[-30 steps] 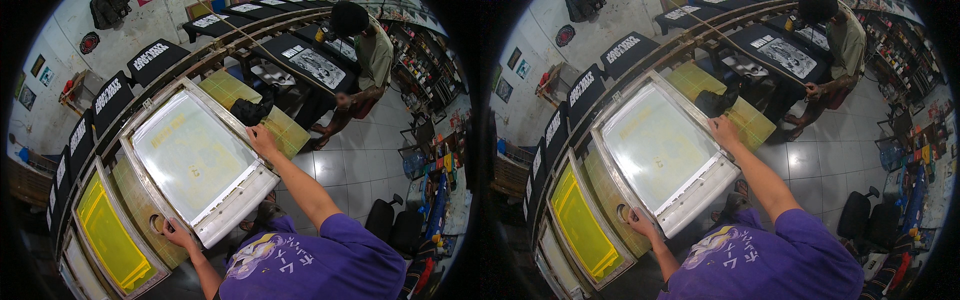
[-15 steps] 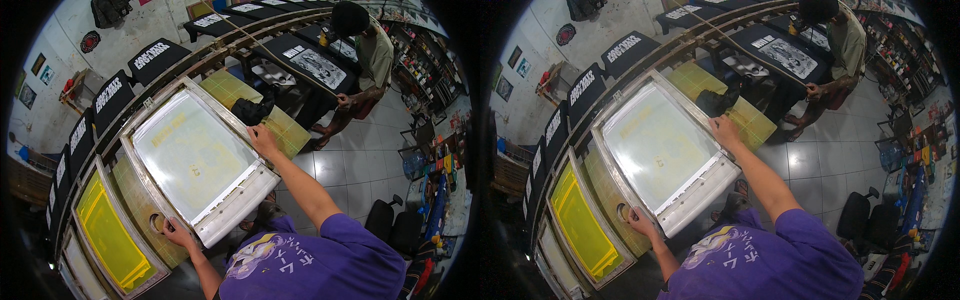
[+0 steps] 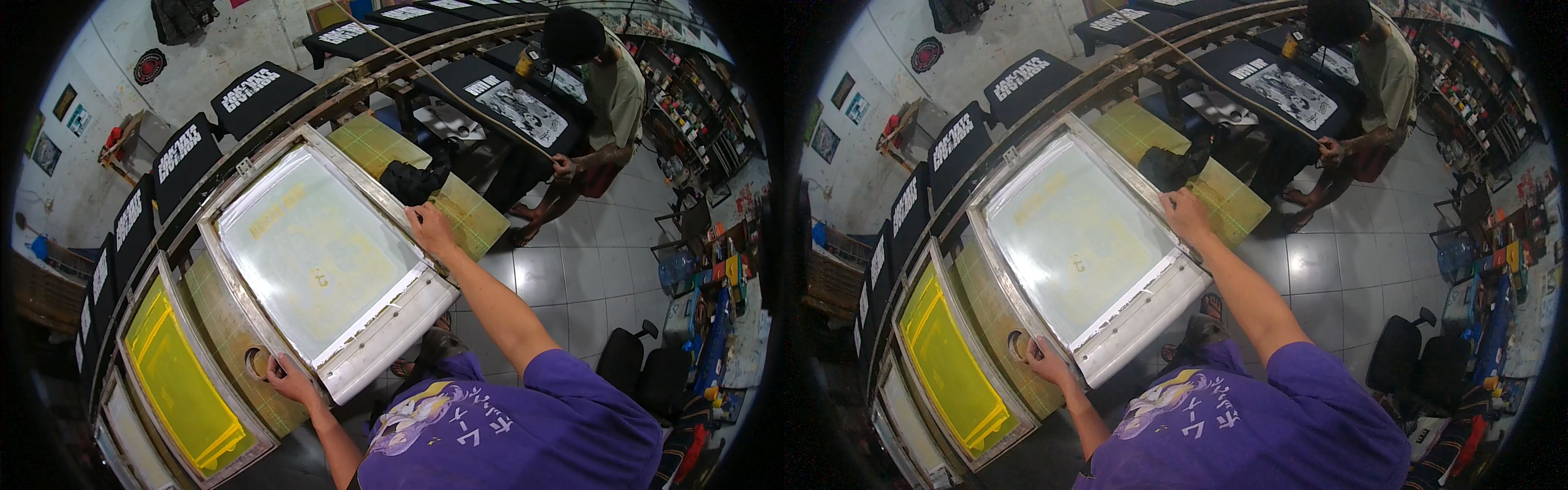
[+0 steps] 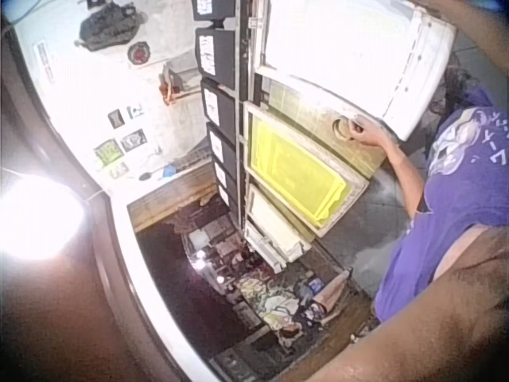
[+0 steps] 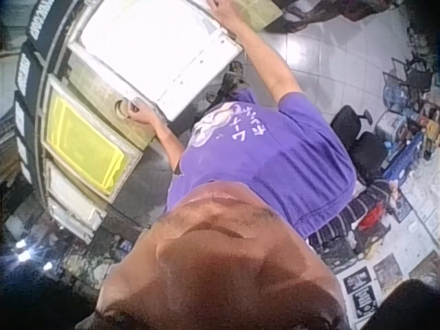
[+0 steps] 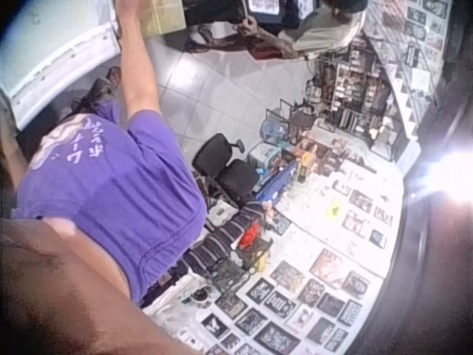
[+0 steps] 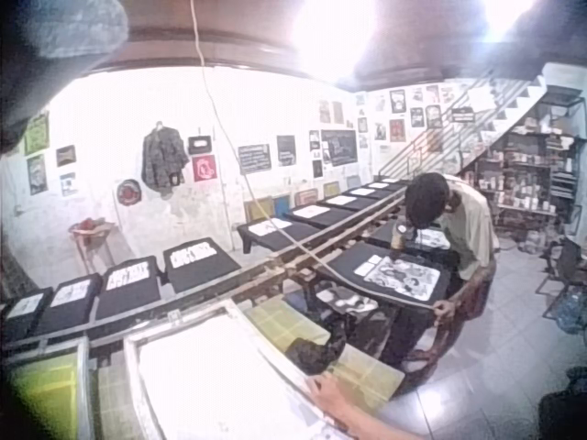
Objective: The person positions a screen printing frame over a black t-shirt on a press, then walks to a table to mix purple ink in a container using a spatula. The person returns to the press and applies the ink to the screen mesh with the spatula.
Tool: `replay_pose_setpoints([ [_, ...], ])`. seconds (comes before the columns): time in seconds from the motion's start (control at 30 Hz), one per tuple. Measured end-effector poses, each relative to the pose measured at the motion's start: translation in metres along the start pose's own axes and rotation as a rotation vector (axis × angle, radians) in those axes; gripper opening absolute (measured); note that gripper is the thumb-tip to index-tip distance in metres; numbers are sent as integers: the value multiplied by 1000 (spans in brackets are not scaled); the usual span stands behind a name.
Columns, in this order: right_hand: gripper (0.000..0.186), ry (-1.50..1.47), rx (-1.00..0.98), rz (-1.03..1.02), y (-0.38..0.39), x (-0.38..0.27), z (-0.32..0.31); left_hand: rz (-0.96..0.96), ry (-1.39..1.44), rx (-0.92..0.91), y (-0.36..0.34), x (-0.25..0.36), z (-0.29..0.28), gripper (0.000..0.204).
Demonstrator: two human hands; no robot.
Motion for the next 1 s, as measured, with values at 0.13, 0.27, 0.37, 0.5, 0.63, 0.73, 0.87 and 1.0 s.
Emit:
replay_pose_setpoints([
  [0.13,43,1,-8,2,0,-1,1,3,-2,15,0,-1,-1,37],
  [0.27,43,15,-8,11,1,-1,-2,-4,-1,5,1,2,0,37],
  [0.37,43,25,-13,15,1,0,0,4,-15,5,1,1,0,37],
  [0.5,42,26,-5,22,1,0,0,4,-16,13,1,1,-1,37],
  [0.63,41,28,-2,13,0,0,0,5,7,4,0,-2,1,37],
  [0.73,40,22,-1,19,0,0,0,17,-2,13,1,4,0,38],
  [0.87,39,24,4,16,0,2,1,9,-6,13,2,3,0,38],
  [1.0,39,26,-1,18,0,1,1,3,-15,8,1,5,-2,38],
])
Point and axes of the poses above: each hand's wrist, its own y-axis away from the middle knuckle, its own z-axis out of the palm, x = y × z, the point moved 4 cm from there along -y, towards the middle knuckle, and after that the axes turned 7 degrees about -y, right-handed, at the moved point
